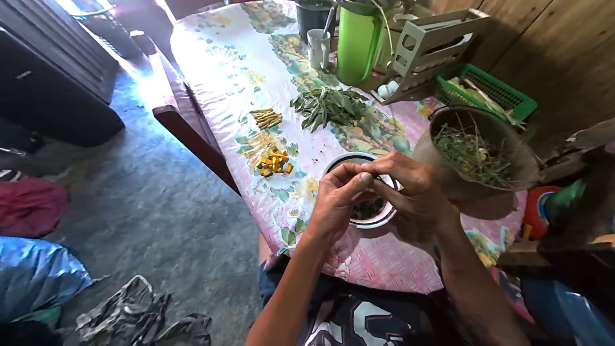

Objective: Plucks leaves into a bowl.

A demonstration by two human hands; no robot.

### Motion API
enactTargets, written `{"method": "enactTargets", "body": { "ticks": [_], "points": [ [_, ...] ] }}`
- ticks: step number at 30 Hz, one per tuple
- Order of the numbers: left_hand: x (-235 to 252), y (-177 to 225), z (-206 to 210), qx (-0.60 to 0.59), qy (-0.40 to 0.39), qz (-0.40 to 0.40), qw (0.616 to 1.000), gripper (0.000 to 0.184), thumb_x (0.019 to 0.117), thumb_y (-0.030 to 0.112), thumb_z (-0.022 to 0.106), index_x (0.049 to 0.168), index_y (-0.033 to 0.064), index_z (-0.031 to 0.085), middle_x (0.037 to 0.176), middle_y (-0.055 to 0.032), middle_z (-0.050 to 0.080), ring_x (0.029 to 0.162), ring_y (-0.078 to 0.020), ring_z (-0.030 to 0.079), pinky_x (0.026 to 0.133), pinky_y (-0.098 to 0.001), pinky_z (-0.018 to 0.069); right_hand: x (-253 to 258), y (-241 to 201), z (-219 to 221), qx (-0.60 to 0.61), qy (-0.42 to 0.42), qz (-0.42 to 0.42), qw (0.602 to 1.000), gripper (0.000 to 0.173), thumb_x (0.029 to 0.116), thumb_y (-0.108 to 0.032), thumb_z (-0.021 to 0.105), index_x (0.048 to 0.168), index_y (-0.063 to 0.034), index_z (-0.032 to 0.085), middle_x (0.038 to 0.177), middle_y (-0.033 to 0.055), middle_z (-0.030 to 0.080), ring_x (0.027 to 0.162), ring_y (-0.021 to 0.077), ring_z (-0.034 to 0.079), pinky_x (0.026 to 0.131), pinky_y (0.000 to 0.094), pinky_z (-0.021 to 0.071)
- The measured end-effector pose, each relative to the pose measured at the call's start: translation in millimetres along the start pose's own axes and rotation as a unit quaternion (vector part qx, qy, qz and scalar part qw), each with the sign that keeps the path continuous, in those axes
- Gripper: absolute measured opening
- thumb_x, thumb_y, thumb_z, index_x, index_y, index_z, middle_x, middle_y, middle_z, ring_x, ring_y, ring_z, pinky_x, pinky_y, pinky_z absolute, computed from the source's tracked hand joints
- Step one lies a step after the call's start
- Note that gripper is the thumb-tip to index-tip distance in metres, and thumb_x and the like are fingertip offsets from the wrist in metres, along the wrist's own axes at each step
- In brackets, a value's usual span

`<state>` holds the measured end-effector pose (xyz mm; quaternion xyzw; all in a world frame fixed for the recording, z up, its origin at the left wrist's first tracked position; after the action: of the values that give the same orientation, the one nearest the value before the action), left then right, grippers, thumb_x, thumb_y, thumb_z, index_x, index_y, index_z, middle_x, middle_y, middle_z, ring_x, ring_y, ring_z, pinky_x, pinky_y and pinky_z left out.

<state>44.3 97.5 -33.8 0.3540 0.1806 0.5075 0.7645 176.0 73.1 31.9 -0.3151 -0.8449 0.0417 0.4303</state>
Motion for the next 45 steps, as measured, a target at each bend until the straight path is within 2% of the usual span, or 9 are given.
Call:
{"method": "enactTargets", "body": {
  "ticks": [11, 18, 24, 27, 30, 34, 38, 43, 45],
  "points": [
    [-3, -2, -5, 0.105, 0.062, 0.083, 0.989, 0.013, 0.1021, 0.005, 0.059, 0.111, 0.0016, 0.067, 0.095, -0.0136, 0.07, 0.079, -0.0189, 0.071, 0.077, -0.0357, 0.0625, -9, 18, 6, 0.021, 0.028, 0.022, 0.999, 0.014, 0.089, -0.003, 0.073, 0.102, 0.0009, 0.074, 0.1, 0.0077, 0.071, 0.093, 0.0123, 0.069, 0.086, 0.0283, 0.0597],
    [-6, 6, -7, 0.34, 0.101, 0.185, 0.917, 0.014, 0.1062, 0.012, 0.054, 0.109, 0.004, 0.065, 0.09, -0.0074, 0.068, 0.074, -0.0158, 0.068, 0.068, -0.0308, 0.061, -14, 31, 18, 0.13, 0.029, 0.101, 0.986, 0.014, 0.0902, -0.003, 0.07, 0.104, 0.0008, 0.07, 0.097, 0.0055, 0.069, 0.081, 0.0102, 0.066, 0.075, 0.0269, 0.0604],
    [-6, 9, -13, 0.315, 0.13, 0.189, 0.921, 0.016, 0.1077, 0.012, 0.051, 0.11, 0.0031, 0.063, 0.087, -0.0085, 0.068, 0.071, -0.0175, 0.069, 0.067, -0.0327, 0.062, -21, 40, 15, 0.128, 0.021, 0.142, 0.981, 0.014, 0.0895, -0.002, 0.065, 0.104, -0.0023, 0.067, 0.096, 0.0038, 0.067, 0.078, 0.0096, 0.065, 0.071, 0.0257, 0.0599],
    [-7, 10, -15, 0.313, 0.14, 0.186, 0.921, 0.016, 0.1076, 0.013, 0.051, 0.11, 0.0035, 0.063, 0.086, -0.0085, 0.067, 0.07, -0.0175, 0.068, 0.066, -0.0324, 0.0612, -20, 44, 21, 0.076, -0.054, 0.118, 0.989, 0.02, 0.0864, -0.007, 0.066, 0.105, -0.006, 0.073, 0.109, 0.0033, 0.07, 0.1, 0.0116, 0.067, 0.088, 0.0303, 0.0586],
    [-8, 10, -15, 0.312, 0.138, 0.185, 0.922, 0.015, 0.1069, 0.013, 0.052, 0.109, 0.0034, 0.064, 0.086, -0.0081, 0.067, 0.07, -0.0168, 0.068, 0.066, -0.0325, 0.0617, -17, 38, 22, 0.068, -0.017, 0.107, 0.992, 0.021, 0.0887, -0.015, 0.075, 0.106, -0.0042, 0.072, 0.117, 0.0069, 0.07, 0.113, 0.0158, 0.066, 0.099, 0.0337, 0.0562],
    [-8, 7, -11, 0.311, 0.126, 0.181, 0.924, 0.015, 0.107, 0.012, 0.052, 0.108, 0.0032, 0.064, 0.086, -0.0079, 0.067, 0.071, -0.0161, 0.067, 0.066, -0.0317, 0.0609, -13, 28, 22, 0.103, 0.023, 0.095, 0.99, 0.034, 0.0905, -0.008, 0.072, 0.123, 0.0013, 0.065, 0.116, 0.0091, 0.069, 0.103, 0.0161, 0.069, 0.091, 0.0336, 0.0606],
    [-8, 4, -7, 0.322, 0.115, 0.178, 0.923, 0.016, 0.1072, 0.013, 0.052, 0.108, 0.0036, 0.064, 0.088, -0.0074, 0.067, 0.071, -0.0152, 0.067, 0.066, -0.0303, 0.0599, -10, 23, 23, 0.105, 0.04, 0.055, 0.992, 0.013, 0.0878, 0.001, 0.07, 0.101, 0.0016, 0.071, 0.1, 0.008, 0.07, 0.088, 0.0125, 0.068, 0.081, 0.0287, 0.0606],
    [-7, 6, -10, 0.306, 0.127, 0.165, 0.929, 0.017, 0.1088, 0.014, 0.048, 0.109, 0.003, 0.061, 0.085, -0.0079, 0.066, 0.069, -0.017, 0.068, 0.066, -0.0333, 0.062, -19, 32, 7, 0.122, 0.065, 0.101, 0.985, 0.014, 0.0903, -0.002, 0.065, 0.104, 0.0004, 0.066, 0.099, 0.0054, 0.067, 0.082, 0.0101, 0.065, 0.073, 0.0266, 0.0592],
    [-7, 8, -12, 0.31, 0.127, 0.167, 0.927, 0.017, 0.1085, 0.014, 0.049, 0.11, 0.0033, 0.062, 0.085, -0.0083, 0.066, 0.069, -0.0171, 0.068, 0.066, -0.0331, 0.0617, -21, 40, 6, 0.091, 0.012, 0.117, 0.989, 0.015, 0.0872, -0.003, 0.062, 0.101, -0.0022, 0.067, 0.103, 0.0054, 0.067, 0.089, 0.0119, 0.066, 0.078, 0.029, 0.0593]
  ]
}}
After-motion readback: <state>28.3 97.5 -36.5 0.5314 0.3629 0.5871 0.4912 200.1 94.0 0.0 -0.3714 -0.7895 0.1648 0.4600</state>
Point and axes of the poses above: each hand's wrist, its own x-axis towards the middle knuckle, its own z-axis out of the palm, y = z × x, the point moved 6 cm from there along x, towards the middle knuckle
